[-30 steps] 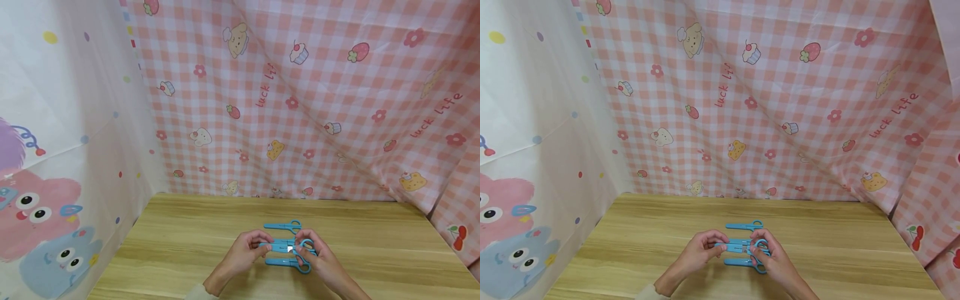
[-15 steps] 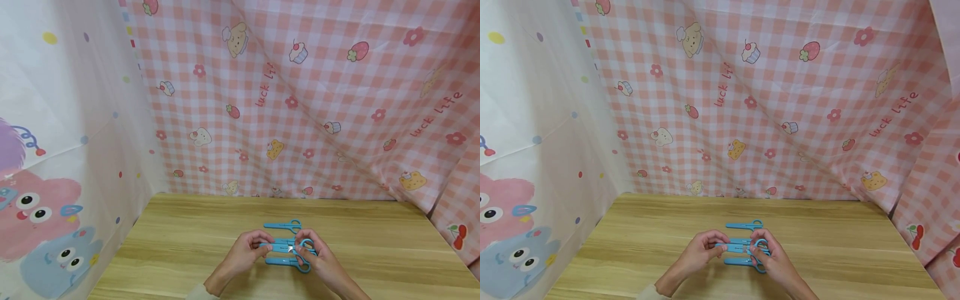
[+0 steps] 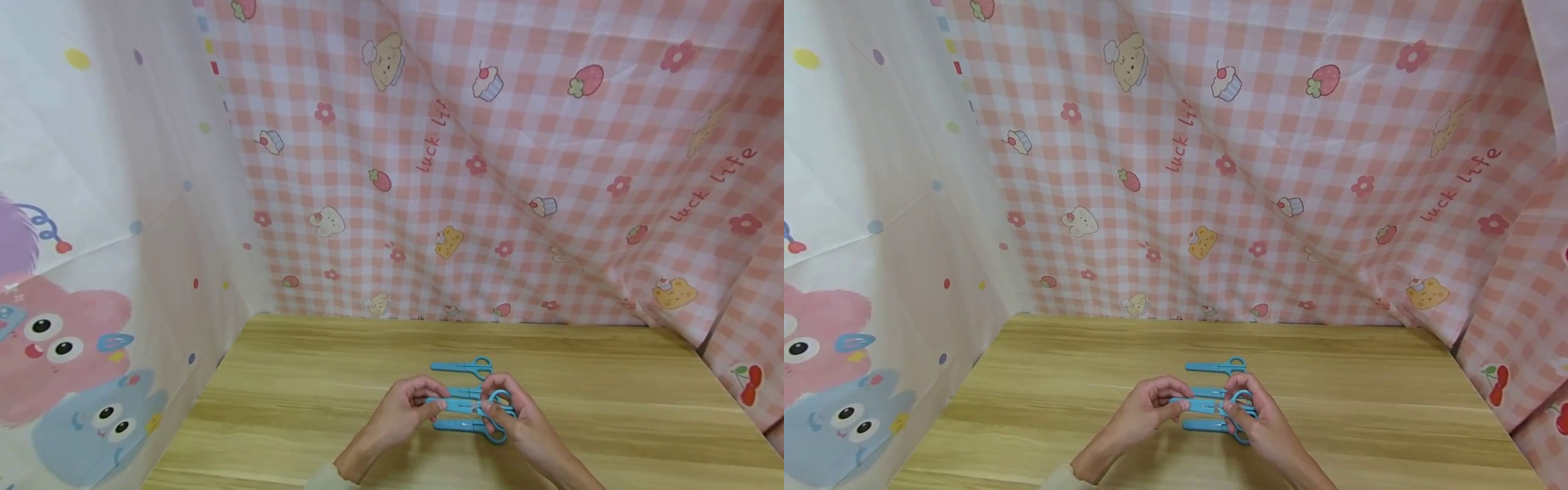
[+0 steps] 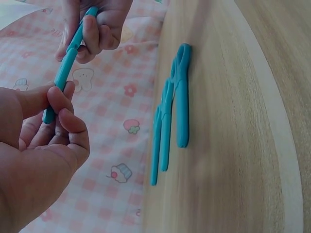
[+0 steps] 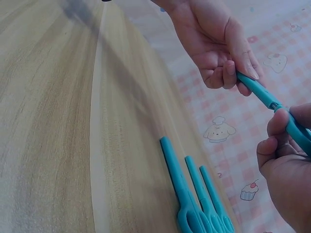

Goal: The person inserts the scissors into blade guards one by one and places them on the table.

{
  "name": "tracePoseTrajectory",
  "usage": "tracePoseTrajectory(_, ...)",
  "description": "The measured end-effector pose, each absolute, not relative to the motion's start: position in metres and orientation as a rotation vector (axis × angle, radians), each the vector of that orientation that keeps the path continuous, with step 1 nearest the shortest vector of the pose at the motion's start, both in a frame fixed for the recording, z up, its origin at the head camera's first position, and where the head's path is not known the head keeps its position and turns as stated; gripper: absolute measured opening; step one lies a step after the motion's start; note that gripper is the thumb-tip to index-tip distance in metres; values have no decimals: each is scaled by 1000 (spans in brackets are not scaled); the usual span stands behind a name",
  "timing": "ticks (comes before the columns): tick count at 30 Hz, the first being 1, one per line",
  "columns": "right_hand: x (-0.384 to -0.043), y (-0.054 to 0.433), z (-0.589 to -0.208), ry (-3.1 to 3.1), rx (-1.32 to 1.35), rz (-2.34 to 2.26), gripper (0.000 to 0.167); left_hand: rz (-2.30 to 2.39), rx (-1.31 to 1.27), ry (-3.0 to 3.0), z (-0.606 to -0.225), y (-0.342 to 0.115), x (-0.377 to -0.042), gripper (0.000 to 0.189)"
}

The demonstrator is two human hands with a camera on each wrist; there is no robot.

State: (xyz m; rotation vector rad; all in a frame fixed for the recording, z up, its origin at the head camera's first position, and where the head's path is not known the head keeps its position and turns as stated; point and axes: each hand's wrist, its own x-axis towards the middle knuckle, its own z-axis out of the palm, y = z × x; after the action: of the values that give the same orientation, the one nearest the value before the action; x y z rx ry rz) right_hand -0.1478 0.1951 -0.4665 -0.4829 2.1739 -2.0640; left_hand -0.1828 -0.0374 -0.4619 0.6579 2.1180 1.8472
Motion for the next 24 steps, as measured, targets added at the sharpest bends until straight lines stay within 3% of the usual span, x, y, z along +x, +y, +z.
tracePoseTrajectory(24,-149,192,-469,2208,-561,-2050,19,1856,635,2124,-462,-35,-180,14)
